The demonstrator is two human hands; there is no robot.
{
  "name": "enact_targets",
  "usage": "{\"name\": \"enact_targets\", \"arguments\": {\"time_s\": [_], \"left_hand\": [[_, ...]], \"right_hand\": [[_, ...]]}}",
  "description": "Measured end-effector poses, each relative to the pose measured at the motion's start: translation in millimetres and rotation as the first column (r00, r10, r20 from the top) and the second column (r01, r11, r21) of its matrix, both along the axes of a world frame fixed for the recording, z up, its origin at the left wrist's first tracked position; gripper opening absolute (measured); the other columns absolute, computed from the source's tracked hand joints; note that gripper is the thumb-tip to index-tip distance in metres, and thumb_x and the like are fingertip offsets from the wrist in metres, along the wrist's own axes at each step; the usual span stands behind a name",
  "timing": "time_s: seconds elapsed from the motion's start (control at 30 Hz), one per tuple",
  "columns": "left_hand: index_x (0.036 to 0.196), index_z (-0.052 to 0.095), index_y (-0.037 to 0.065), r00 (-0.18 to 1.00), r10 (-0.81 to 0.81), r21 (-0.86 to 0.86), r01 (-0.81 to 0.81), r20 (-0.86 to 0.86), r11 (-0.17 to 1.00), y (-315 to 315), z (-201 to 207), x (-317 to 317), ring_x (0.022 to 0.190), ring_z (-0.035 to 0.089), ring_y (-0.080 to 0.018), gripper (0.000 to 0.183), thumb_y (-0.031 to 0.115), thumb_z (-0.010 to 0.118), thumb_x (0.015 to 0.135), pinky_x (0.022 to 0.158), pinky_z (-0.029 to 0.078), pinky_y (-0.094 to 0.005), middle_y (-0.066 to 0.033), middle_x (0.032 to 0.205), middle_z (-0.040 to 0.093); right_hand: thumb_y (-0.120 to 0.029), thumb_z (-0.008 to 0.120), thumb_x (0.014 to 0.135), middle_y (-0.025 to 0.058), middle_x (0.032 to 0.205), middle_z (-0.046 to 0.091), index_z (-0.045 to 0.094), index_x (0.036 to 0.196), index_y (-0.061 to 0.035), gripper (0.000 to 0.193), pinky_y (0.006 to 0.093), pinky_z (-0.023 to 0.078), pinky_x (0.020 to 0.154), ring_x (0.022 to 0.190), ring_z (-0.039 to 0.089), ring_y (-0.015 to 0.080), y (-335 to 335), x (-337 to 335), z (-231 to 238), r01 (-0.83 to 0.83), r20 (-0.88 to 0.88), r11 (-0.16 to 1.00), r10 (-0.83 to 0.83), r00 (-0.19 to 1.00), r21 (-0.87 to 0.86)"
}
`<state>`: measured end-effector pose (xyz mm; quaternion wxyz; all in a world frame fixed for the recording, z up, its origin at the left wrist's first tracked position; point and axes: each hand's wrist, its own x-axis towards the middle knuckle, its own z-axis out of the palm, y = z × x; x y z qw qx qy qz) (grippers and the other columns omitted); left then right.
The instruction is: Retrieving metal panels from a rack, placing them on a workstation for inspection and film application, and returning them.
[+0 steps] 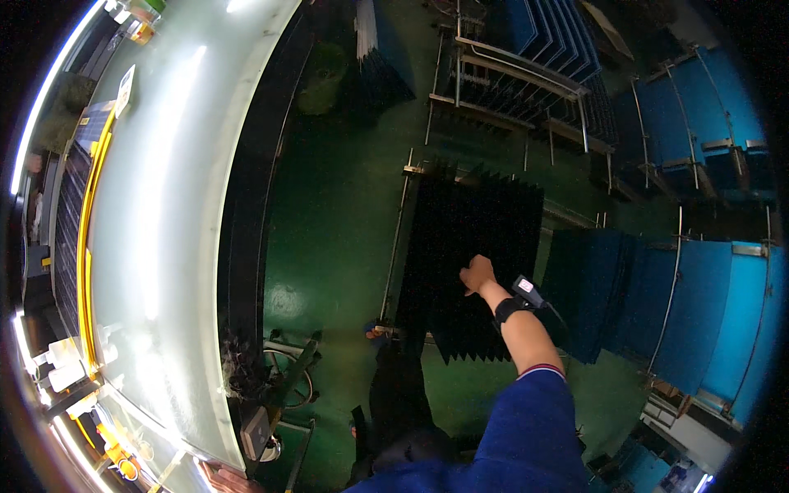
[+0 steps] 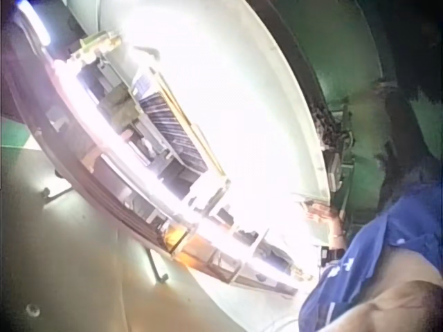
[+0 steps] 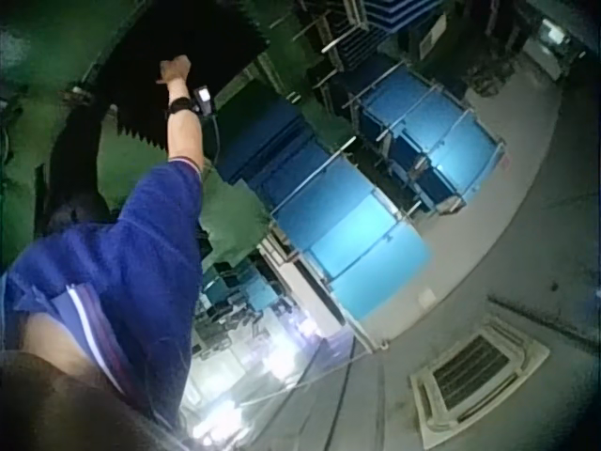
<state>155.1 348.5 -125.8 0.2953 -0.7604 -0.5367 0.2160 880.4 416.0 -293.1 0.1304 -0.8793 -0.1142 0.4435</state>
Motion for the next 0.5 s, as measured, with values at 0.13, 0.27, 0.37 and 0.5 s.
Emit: {"name": "enact_targets", "arguments": {"time_s": [0.13,0.27,0.37,0.5], "left_hand": [[0.123,0.04,-0.016,0.993,-0.027,0.108,0.014,0.117,0.994,17.6,-3.8,35.4,0.11,0.044,-0.0581,0.038,0.002,0.037,0.09,0.089,0.04,-0.066,-0.0398,0.121,0.043],[0.133,0.024,-0.014,0.968,0.11,0.034,-0.121,0.227,0.992,27.4,15.7,26.3,0.111,0.043,-0.0569,0.05,0.008,0.041,0.092,0.09,0.037,-0.0674,-0.0397,0.127,0.037],[0.124,0.045,-0.004,0.708,0.25,0.141,-0.444,0.66,0.885,63.7,44.6,86.4,0.122,0.04,-0.0375,0.04,0.017,0.044,0.09,0.103,0.03,-0.046,-0.0231,0.133,0.041],[0.12,0.048,-0.001,0.58,0.183,0.107,-0.429,0.794,0.897,58.2,60.5,104.1,0.124,0.037,-0.0394,0.043,0.017,0.053,0.081,0.103,0.03,-0.0472,-0.0239,0.131,0.043]], "right_hand": [[-0.005,0.06,0.077,0.0216,0.07,0.057,0.051,0.072,0.0139,0.021,0.0377,0.056,0.046,0.061,0.065,0.0335,-10.2,17.4,55.9,-0.016,0.02,0.999,0.015,1.0,0.035],[-0.016,0.065,0.075,0.0134,0.058,0.055,0.055,0.068,0.0096,0.029,0.0355,0.047,0.041,0.048,0.06,0.0225,-13.8,9.5,201.3,-0.137,0.048,0.973,0.13,0.99,0.184],[-0.015,0.064,0.077,0.0055,0.067,0.061,0.065,0.078,0.0042,0.019,0.0293,0.044,0.056,0.061,0.056,0.0121,-55.3,18.6,294.7,-0.057,0.065,0.915,0.033,0.997,0.4],[-0.009,0.065,0.072,0.0067,0.081,0.061,0.062,0.088,0.003,0.02,0.031,0.045,0.069,0.074,0.057,0.0166,-91.9,12.9,397.1,-0.002,0.083,0.774,-0.065,0.994,0.634]]}}
